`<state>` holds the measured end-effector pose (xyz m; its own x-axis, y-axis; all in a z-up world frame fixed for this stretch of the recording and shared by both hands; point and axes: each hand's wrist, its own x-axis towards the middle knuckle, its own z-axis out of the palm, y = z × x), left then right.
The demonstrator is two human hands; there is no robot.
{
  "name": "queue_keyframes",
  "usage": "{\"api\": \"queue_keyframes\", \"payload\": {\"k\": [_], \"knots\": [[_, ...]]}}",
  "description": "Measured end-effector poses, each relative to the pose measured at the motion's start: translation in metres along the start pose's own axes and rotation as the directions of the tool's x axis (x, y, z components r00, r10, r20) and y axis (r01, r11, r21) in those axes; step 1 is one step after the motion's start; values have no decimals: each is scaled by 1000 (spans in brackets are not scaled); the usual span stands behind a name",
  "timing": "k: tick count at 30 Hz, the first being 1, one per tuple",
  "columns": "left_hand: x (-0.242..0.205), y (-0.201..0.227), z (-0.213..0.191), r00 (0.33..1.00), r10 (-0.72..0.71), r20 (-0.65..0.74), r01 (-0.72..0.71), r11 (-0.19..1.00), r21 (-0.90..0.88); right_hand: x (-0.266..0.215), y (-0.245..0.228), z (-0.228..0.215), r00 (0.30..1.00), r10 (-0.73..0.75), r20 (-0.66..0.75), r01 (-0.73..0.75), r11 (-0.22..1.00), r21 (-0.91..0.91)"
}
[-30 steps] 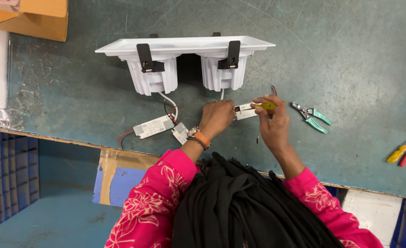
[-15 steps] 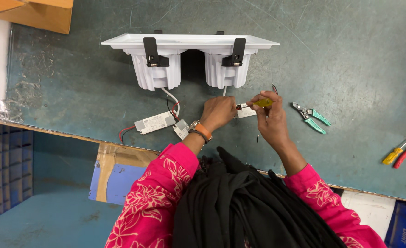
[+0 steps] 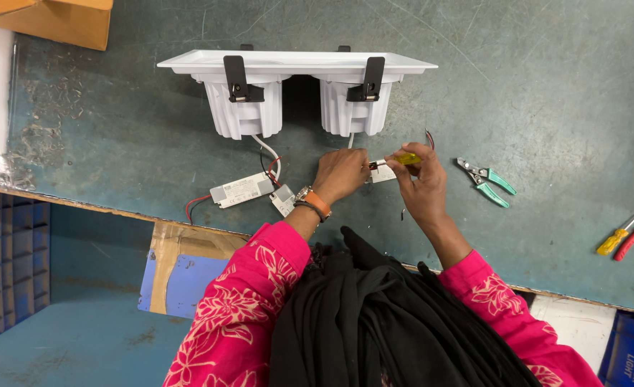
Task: The person strips wire insulation from a white cable using pliers, then uses a screwdriver to connect the wires to a power supply unit on a workbench. The person handles the light fixture housing and power supply components throughout the process.
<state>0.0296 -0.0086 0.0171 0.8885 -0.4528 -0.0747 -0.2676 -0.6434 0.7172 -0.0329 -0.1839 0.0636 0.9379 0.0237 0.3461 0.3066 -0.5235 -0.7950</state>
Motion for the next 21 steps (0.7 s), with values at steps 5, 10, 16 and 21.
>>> {"api": "queue_keyframes", "payload": {"k": [5,10,16,21], "knots": [[0,0,-1,1000,-2,3,2,1000,-7,1,1,0,1000,20,14,-20,1000,10],[0,-1,1,1000,2,-9,-2,1000,-12,0,2,-1,1000,17,15,-17,999,30],[2,-2,1,1000,3,1,-3,1000,-6,1,0,0,1000,17,18,-18,998,54],[1,-3,2,1000,13,-12,-13,1000,-11,1,-3,2,999,-37,19,38,999,-13]]}}
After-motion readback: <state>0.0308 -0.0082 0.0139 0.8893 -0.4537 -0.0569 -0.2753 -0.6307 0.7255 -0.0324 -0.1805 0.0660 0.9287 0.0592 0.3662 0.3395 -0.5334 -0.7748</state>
